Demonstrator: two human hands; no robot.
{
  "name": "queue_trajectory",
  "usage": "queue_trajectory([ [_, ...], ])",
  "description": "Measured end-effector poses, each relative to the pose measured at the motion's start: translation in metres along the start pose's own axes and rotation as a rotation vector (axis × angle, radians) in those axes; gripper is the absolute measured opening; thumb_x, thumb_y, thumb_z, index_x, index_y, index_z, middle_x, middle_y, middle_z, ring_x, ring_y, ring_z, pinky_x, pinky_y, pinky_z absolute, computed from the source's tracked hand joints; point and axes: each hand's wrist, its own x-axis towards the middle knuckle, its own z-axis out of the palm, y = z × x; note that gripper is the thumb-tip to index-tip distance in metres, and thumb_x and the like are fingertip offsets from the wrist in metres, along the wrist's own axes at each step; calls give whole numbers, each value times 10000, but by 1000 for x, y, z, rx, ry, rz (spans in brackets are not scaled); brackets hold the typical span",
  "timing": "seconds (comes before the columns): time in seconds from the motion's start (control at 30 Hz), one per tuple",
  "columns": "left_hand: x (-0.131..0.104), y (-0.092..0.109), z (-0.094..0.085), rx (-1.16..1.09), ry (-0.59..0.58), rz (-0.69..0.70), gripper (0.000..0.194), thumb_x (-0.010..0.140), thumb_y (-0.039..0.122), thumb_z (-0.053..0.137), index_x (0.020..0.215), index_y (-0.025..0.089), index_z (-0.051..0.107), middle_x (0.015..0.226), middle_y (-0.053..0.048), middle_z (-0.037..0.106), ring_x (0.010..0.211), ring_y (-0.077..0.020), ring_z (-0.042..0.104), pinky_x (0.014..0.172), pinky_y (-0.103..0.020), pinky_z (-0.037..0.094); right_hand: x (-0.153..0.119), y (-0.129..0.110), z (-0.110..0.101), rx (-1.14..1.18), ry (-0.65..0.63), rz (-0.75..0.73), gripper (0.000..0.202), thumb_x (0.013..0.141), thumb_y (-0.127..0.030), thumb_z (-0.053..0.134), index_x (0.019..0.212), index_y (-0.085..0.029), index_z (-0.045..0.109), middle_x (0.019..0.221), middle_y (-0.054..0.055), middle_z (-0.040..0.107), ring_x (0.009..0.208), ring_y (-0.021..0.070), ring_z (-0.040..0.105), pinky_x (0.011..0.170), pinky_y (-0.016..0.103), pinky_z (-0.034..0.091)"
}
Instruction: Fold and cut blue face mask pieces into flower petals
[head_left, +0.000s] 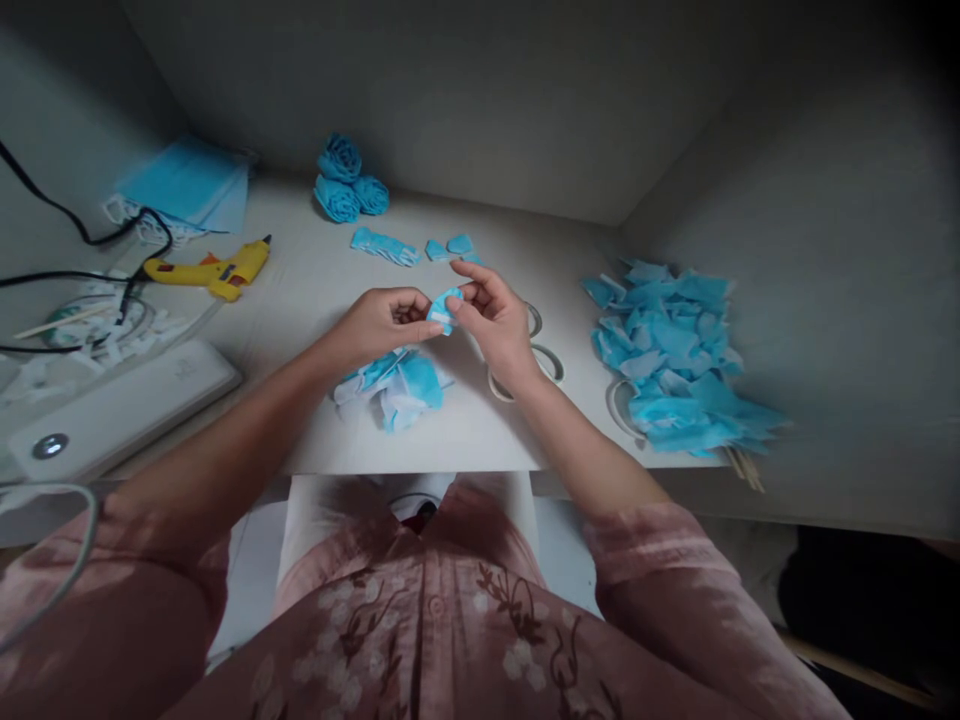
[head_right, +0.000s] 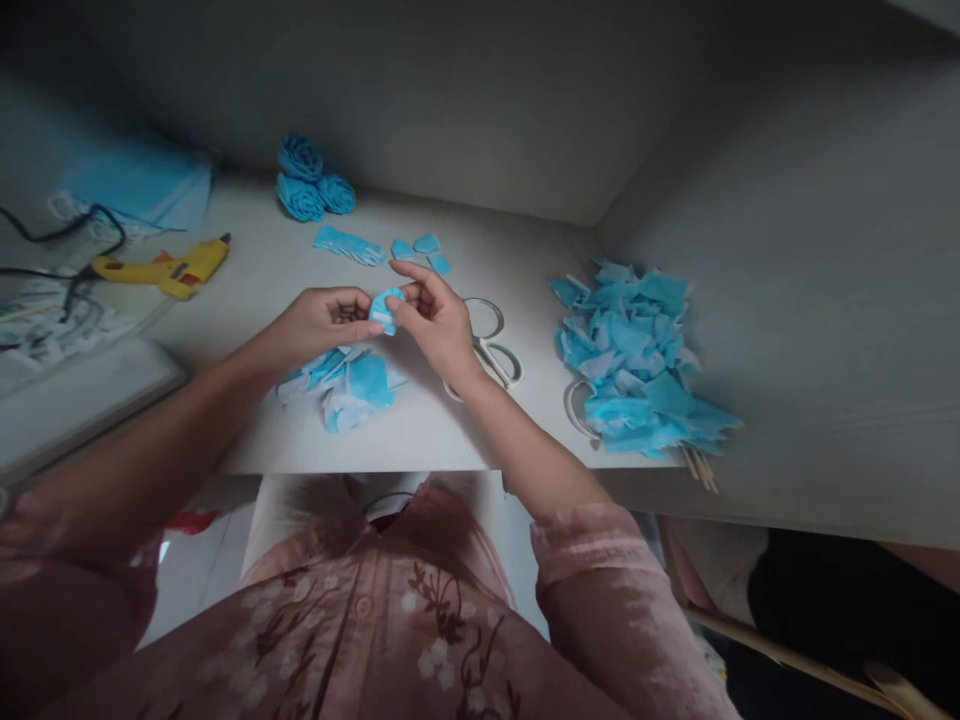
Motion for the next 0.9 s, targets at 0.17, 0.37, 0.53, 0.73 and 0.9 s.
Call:
queue_trajectory([
  [0.17, -2, -1, 0, 8, -16, -28, 319, 732, 429, 758, 648, 174, 586, 594, 50, 456, 573, -76, 390, 558, -239, 279, -1, -1, 2, 25, 16, 4, 616, 918, -654, 629, 1399, -273, 574, 950, 31, 654, 857, 173, 619, 854, 365, 573],
  [0.37, -3, 0, -1, 10, -22, -36, 299, 734, 416, 753, 653, 178, 590, 596, 46, 471, 569, -81, 397, 557, -244, 281, -1, -2, 0, 26, 15, 5, 634, 926, -688, 590, 1410, -279, 572, 978, 43, 675, 893, 188, 641, 873, 377, 576],
  [0.53, -1, -2, -2, -42, 48, -22, 305, 727, 416, 760, 673, 176, 581, 595, 53, 454, 571, -74, 390, 557, -234, 278, 0, -3, -7, 43, -33, 32, 649, 969, -711, 480, 1473, -306, 527, 1086, 65, 700, 958, 194, 667, 876, 375, 590],
  [0.73, 2, -4, -2, -60, 93, -19, 348, 720, 462, 777, 694, 174, 583, 629, 34, 534, 595, -82, 438, 582, -233, 329, 3, 6, -6, 117, -98, 22, 650, 873, -605, 716, 1409, -263, 581, 894, 10, 658, 813, 158, 616, 810, 333, 563],
  [0.9, 2, -5, -4, -111, 88, -12, 337, 744, 477, 781, 807, 169, 659, 734, 10, 614, 689, -110, 544, 676, -245, 433, 1, 4, -3, 116, -104, -1, 581, 878, -508, 735, 1381, -250, 599, 858, -8, 649, 773, 143, 597, 801, 320, 554],
])
